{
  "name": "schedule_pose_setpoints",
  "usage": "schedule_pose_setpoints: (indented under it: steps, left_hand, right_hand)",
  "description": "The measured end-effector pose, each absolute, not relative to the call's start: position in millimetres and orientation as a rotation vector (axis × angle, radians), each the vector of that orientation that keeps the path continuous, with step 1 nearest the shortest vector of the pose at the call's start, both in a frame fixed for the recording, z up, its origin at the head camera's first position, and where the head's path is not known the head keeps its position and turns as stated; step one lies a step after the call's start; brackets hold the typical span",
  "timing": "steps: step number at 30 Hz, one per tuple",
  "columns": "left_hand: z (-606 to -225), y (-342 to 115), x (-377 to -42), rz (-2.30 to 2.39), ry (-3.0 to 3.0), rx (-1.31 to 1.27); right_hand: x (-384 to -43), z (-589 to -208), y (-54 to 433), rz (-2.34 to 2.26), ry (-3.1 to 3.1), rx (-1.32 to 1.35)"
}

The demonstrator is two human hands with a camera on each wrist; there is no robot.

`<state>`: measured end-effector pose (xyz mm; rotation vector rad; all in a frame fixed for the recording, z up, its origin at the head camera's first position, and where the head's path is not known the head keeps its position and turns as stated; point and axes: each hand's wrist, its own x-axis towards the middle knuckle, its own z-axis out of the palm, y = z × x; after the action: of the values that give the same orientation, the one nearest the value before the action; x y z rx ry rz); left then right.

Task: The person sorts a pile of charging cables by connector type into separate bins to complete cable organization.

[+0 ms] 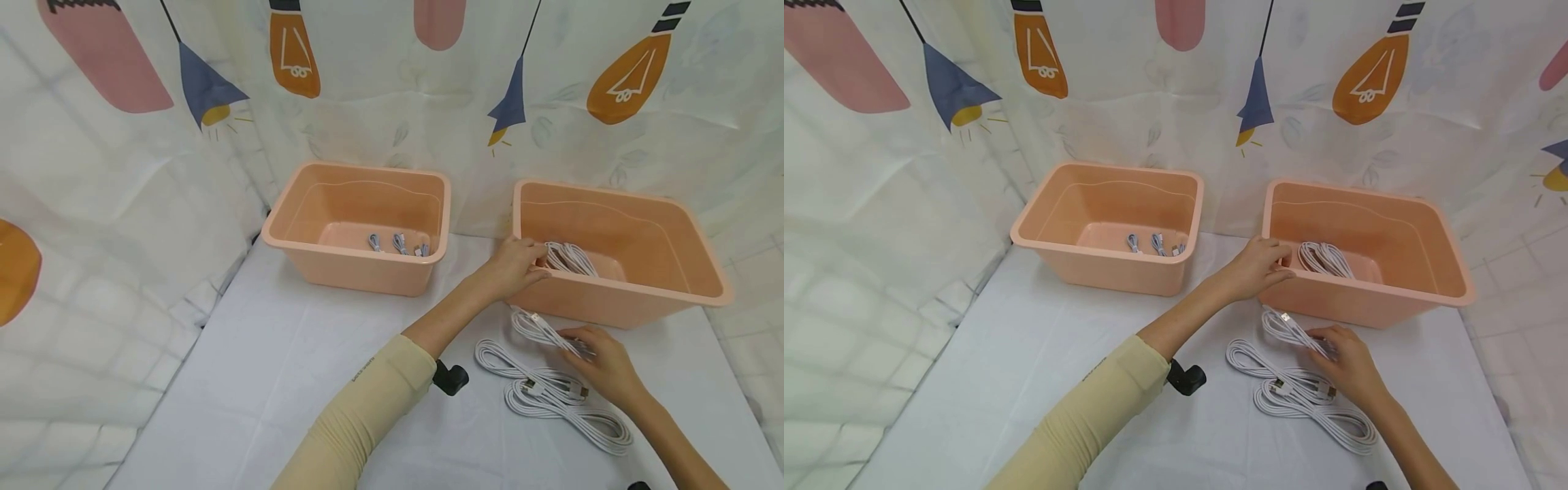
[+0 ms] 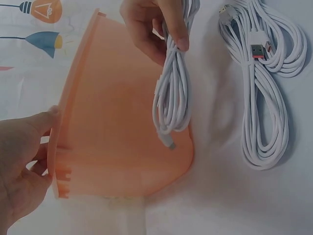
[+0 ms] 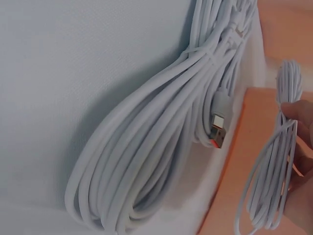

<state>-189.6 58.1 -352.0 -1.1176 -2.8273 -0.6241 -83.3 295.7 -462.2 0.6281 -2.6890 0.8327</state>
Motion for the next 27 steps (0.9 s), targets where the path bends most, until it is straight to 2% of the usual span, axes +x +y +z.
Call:
schedule_pose_setpoints:
  steps: [27]
  left_hand:
    - [-355.1,57.2,-190.0,-0.680,-2.813,-1.123]
  right_hand:
    - [-63.7,-394.6,319.3,0.877,-2.608,0.672]
